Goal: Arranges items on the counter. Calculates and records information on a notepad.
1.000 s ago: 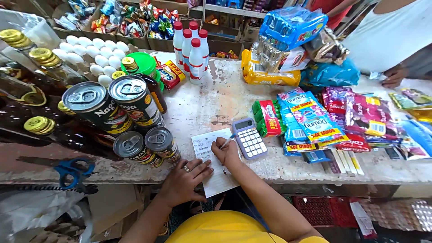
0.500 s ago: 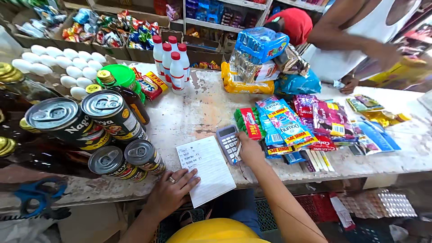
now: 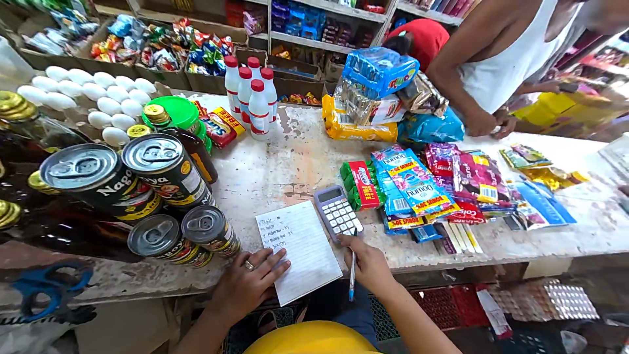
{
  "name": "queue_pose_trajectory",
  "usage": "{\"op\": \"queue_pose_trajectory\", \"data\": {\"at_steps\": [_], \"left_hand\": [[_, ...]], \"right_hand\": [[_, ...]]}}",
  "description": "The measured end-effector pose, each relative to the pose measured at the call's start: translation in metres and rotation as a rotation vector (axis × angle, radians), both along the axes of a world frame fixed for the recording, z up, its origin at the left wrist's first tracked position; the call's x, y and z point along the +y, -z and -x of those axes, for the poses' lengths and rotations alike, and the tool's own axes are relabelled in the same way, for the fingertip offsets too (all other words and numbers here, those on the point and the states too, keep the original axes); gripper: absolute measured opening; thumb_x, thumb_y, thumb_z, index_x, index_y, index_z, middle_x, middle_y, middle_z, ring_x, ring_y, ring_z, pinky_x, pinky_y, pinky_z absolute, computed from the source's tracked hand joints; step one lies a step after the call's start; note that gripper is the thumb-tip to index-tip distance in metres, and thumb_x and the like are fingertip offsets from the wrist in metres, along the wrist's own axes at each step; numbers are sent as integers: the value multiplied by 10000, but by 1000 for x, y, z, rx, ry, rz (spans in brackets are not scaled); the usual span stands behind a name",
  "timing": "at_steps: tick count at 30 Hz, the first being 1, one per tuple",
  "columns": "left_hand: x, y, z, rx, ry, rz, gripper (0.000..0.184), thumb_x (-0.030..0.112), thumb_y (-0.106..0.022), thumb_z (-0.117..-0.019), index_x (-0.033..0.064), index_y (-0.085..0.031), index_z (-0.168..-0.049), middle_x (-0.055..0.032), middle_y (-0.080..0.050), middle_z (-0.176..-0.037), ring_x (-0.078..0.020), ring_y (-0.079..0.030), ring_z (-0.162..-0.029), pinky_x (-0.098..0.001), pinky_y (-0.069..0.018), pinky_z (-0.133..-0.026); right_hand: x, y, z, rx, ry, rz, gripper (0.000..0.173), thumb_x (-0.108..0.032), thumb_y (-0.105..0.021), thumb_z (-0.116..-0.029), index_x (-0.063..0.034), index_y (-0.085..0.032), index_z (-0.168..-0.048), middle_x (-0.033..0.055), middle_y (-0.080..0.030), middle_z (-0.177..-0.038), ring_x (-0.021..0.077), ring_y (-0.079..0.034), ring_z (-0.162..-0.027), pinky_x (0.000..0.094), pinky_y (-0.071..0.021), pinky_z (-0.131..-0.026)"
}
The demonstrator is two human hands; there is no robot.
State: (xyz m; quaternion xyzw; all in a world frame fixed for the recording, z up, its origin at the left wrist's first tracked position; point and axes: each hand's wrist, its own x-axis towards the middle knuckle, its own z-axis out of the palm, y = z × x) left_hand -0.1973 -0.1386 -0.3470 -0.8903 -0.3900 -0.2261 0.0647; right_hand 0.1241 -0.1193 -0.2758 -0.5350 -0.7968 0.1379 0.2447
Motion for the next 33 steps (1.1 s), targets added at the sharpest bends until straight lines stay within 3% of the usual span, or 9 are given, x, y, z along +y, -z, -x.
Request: {"op": "queue_pose_trajectory", "data": {"at_steps": [5,9,13,19,23,26,27,29,33], "left_hand": [[-1,-1,-1,2,7,6,436,385,-613,-928,336,-639,-1361,69,-601,-1458,-222,-597,-1275,-464,-488,-925],[-1,0,-1,6,0,-9,448,393,-634,-905,343,-645,-1350,83,-604,-1451,-213,-591,-1282,-451,-487,-925],[-2,-1,0,-12,5,-2,452,379,-652,-905,337,-635,-1354,72,-601,-1455,-217,-592,-1276,-456,-486,-920],[-1,-3,0,-1,10,7,454,392,-648,-910,325,-639,-1359,62,-605,-1452,-227,-598,-1270,-456,-495,-910],[-1,-4,1,3,11,8,448,386,-652,-909,328,-643,-1353,67,-607,-1449,-228,-596,-1274,-456,-496,-916],[-1,-2,0,-4,9,3,433,378,-628,-918,332,-649,-1349,68,-611,-1446,-227,-600,-1266,-456,-489,-915],[-1,-2,0,0,11,9,438,376,-629,-917,331,-647,-1352,68,-608,-1450,-227,-599,-1269,-457,-490,-916],[-1,-5,0,3,12,24,435,375,-628,-925,319,-643,-1356,64,-600,-1460,-231,-597,-1275,-462,-491,-916],[-3,-8,0,-4,10,30,430,387,-643,-919,313,-648,-1343,67,-602,-1457,-227,-593,-1282,-469,-490,-925]], "right_hand": [[40,-29,-4,-157,189,185,383,-159,-454,-1038,-9,-608,-1355,232,-710,-1162,425,-722,-961,609,-561,-821],[58,-31,-3,-224,205,266,356,-165,-445,-1047,-20,-611,-1327,230,-694,-1182,424,-694,-1055,598,-538,-888],[31,-20,3,-72,129,110,333,-161,-483,-996,11,-673,-1209,198,-728,-1020,355,-720,-817,547,-574,-725],[20,-12,-18,-17,209,2,315,-147,-520,-965,3,-704,-1173,175,-740,-956,288,-688,-684,478,-568,-624],[27,-13,-21,106,257,74,368,-280,-495,-1061,36,-665,-1145,143,-702,-857,239,-679,-715,426,-563,-676],[26,-14,20,419,88,202,506,-305,-359,-1088,98,-638,-1213,79,-696,-881,97,-627,-736,295,-539,-696],[27,-12,35,494,-23,227,522,-303,-353,-1090,112,-663,-1156,81,-705,-912,75,-627,-782,274,-535,-740],[38,-5,63,571,-173,217,460,-247,-439,-1078,95,-720,-955,86,-726,-873,64,-660,-807,265,-556,-788],[69,-3,94,614,-35,458,256,-209,-601,-1029,7,-623,-895,-18,-584,-670,22,-549,-569,204,-493,-588]]}}
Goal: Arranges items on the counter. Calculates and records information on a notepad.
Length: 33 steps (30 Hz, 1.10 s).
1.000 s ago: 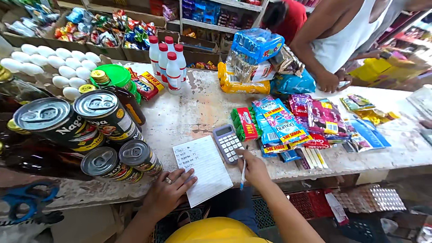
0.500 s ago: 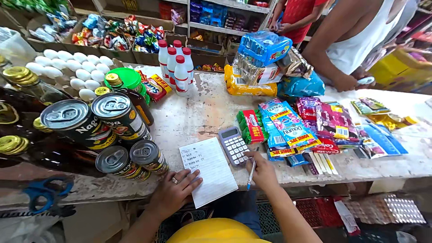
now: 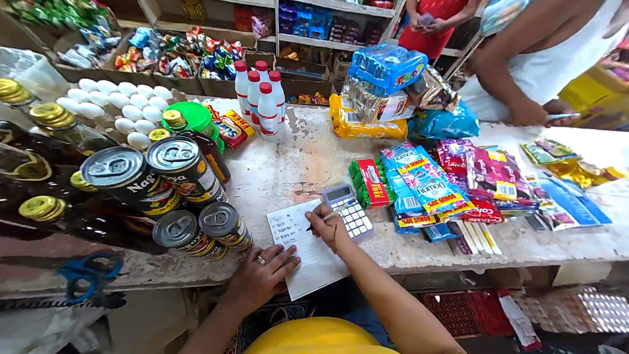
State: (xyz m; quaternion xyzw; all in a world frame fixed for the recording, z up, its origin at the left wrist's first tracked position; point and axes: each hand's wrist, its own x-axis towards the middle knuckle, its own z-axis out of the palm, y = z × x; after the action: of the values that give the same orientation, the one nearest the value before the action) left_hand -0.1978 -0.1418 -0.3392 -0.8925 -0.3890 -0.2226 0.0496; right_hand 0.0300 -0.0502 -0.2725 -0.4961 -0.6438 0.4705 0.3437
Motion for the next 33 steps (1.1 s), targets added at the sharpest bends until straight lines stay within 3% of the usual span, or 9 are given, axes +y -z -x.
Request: {"op": "queue_pose_trajectory", "data": {"at_steps": [3,8,11,15,24,33], "left_hand": [[0,1,1,-5,-2,-14,419,385,-635,-928,325,-644,-1342,67,-610,-1447,-217,-596,-1277,-457,-491,-925],[0,2,-1,-1,-7,2,422,371,-646,-932,332,-630,-1353,73,-600,-1457,-214,-585,-1290,-447,-489,-933],[-1,1,-1,-3,-1,9,418,365,-648,-936,327,-629,-1352,65,-600,-1457,-224,-588,-1285,-447,-493,-923],[-1,1,-1,2,-2,5,402,379,-625,-960,326,-627,-1358,65,-601,-1456,-219,-590,-1281,-445,-490,-924],[-1,3,0,9,-7,-56,352,380,-583,-989,330,-642,-1332,54,-635,-1410,-209,-623,-1214,-423,-488,-904],[1,2,1,14,-14,-77,351,376,-590,-978,338,-644,-1323,71,-633,-1409,-184,-618,-1212,-409,-481,-909]], "right_hand": [[9,5,6,-53,57,58,328,-234,-727,-960,-61,-572,-728,-56,-551,-580,-3,-498,-501,178,-428,-531],[1,20,11,-12,77,-45,319,-160,-721,-923,-74,-571,-654,-68,-554,-565,-32,-498,-502,158,-423,-518],[1,26,11,-57,77,-83,324,-160,-707,-919,-61,-572,-642,-48,-548,-556,-15,-507,-509,181,-434,-524],[1,27,10,-171,12,-136,336,-201,-648,-933,-79,-542,-638,-56,-472,-555,1,-437,-516,207,-370,-522],[3,25,11,-188,74,-139,319,-162,-662,-914,-85,-540,-629,-50,-494,-549,1,-464,-519,211,-384,-520],[6,23,11,-220,17,-140,290,-174,-580,-941,-71,-538,-673,-47,-458,-577,22,-436,-534,228,-363,-531]]}}
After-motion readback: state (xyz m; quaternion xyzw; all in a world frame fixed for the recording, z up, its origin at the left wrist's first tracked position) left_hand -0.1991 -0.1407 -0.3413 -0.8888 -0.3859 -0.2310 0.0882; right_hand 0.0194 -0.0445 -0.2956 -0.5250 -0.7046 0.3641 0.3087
